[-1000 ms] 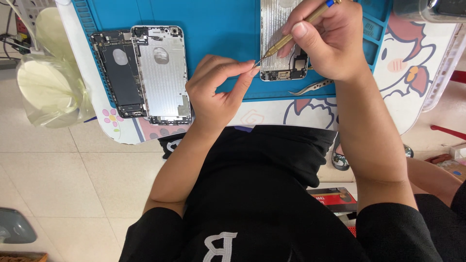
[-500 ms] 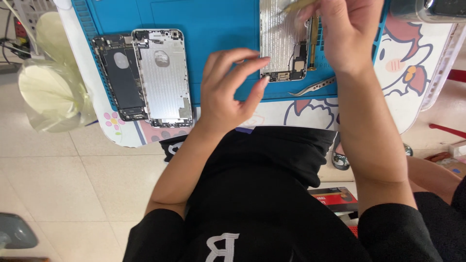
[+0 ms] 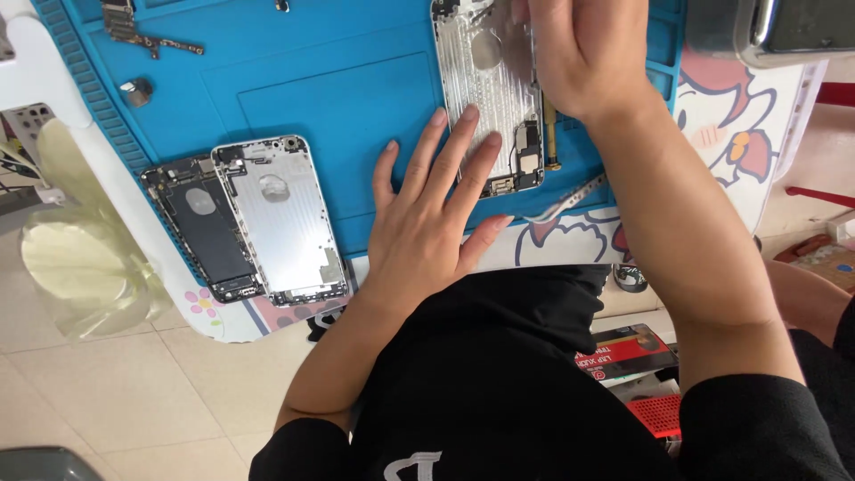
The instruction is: Disassembling a mobile phone to access internal components for repair.
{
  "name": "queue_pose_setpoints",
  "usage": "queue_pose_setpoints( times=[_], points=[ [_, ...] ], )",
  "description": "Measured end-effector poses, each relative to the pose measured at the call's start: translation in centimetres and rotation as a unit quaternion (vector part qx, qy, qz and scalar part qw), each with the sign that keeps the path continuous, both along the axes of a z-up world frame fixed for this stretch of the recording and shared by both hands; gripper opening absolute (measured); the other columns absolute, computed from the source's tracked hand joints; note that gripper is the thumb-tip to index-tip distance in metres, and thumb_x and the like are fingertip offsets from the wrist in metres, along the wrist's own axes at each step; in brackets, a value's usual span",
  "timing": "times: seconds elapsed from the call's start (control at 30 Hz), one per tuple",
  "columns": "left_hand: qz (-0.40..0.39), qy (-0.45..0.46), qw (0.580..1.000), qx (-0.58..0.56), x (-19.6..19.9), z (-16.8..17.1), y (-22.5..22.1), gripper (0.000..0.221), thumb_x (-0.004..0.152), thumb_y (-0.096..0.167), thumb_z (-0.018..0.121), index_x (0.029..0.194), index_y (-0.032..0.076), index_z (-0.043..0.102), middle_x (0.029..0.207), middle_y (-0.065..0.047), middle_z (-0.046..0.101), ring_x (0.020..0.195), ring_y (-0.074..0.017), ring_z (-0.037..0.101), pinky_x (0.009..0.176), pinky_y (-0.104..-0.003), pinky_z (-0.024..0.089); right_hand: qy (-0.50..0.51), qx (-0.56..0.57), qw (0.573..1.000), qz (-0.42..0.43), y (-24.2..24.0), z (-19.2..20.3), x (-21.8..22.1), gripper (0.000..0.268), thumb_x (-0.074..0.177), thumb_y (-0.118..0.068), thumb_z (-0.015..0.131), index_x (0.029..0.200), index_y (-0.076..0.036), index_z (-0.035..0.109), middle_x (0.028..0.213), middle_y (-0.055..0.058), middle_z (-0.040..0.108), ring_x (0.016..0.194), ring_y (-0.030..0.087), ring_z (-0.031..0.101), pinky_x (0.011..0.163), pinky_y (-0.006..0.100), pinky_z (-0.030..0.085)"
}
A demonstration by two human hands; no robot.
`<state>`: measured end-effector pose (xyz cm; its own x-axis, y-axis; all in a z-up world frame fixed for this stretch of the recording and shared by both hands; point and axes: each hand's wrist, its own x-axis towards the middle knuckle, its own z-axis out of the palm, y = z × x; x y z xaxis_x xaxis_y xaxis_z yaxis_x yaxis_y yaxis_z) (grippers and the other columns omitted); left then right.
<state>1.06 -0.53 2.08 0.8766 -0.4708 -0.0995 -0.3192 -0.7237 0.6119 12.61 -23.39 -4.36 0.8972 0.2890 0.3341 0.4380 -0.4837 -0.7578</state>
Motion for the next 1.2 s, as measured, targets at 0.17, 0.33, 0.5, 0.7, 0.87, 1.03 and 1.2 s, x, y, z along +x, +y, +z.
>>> queue_pose_setpoints(
  times=[0.17,0.33,0.5,0.7,0.87,1.03,1.2],
  points=[
    [-0.01,0.019,1.0,0.011,0.2,-0.3,0.2,0.072,0.101,0.052,0.064,0.161,0.02,0.039,0.17,-0.007,0.029,0.158,-0.0305,0.029,0.125,-0.064,0.02,0.03,0.049,0.998,0.029,0.5,0.2,0.0,0.032,0.118,0.001,0.037,0.105,0.004,0.065,0.096,0.012,0.07,0.087,0.022,0.072,0.077,0.029,0.056],
    [-0.023,0.037,0.999,0.026,0.6,-0.2,0.3,0.074,0.101,0.053,0.064,0.162,0.02,0.038,0.17,-0.007,0.029,0.158,-0.0304,0.03,0.123,-0.064,0.02,0.043,-0.009,0.999,0.024,0.8,1.7,0.2,0.03,0.12,-0.005,0.043,0.105,0.002,0.068,0.09,0.011,0.071,0.082,0.019,0.074,0.072,0.027,0.055],
    [-0.025,0.045,0.998,0.024,0.7,-0.4,0.3,0.073,0.101,0.055,0.064,0.162,0.021,0.04,0.17,-0.007,0.03,0.158,-0.0298,0.03,0.123,-0.062,0.02,0.074,-0.023,0.997,0.021,0.4,1.1,-0.1,0.026,0.122,-0.007,0.043,0.111,0.003,0.065,0.09,0.009,0.072,0.084,0.017,0.077,0.074,0.026,0.058],
    [-0.027,0.052,0.998,0.028,0.8,-0.4,0.3,0.07,0.102,0.055,0.063,0.161,0.021,0.044,0.169,-0.007,0.031,0.158,-0.0296,0.031,0.123,-0.061,0.018,0.06,-0.035,0.996,0.052,0.0,0.9,0.0,0.024,0.123,-0.007,0.042,0.113,0.004,0.061,0.096,0.009,0.074,0.087,0.016,0.076,0.076,0.025,0.06],
    [-0.025,0.055,0.998,0.021,0.5,-0.7,0.3,0.07,0.103,0.055,0.063,0.161,0.021,0.044,0.169,-0.007,0.031,0.158,-0.0302,0.03,0.123,-0.062,0.018,0.06,-0.044,0.996,0.054,-0.1,0.7,-0.2,0.024,0.121,-0.006,0.041,0.112,0.004,0.061,0.098,0.009,0.074,0.088,0.016,0.077,0.077,0.025,0.06],
    [-0.021,0.053,0.998,0.02,0.2,-1.0,0.3,0.072,0.102,0.058,0.064,0.161,0.023,0.042,0.17,-0.006,0.028,0.159,-0.0293,0.027,0.123,-0.064,0.018,0.039,-0.044,0.996,0.074,-0.1,0.8,0.2,0.028,0.121,-0.004,0.042,0.109,0.003,0.066,0.093,0.009,0.072,0.083,0.015,0.075,0.073,0.024,0.058],
    [0.028,0.032,0.998,-0.044,0.5,-0.4,0.7,0.054,0.101,0.048,0.068,0.146,0.019,0.061,0.157,-0.006,0.049,0.149,-0.0288,0.046,0.122,-0.055,0.025,0.177,0.067,0.98,0.058,1.0,2.6,0.4,0.028,0.122,-0.008,0.052,0.103,0.005,0.067,0.081,0.011,0.069,0.069,0.015,0.071,0.062,0.025,0.054]
  ],
)
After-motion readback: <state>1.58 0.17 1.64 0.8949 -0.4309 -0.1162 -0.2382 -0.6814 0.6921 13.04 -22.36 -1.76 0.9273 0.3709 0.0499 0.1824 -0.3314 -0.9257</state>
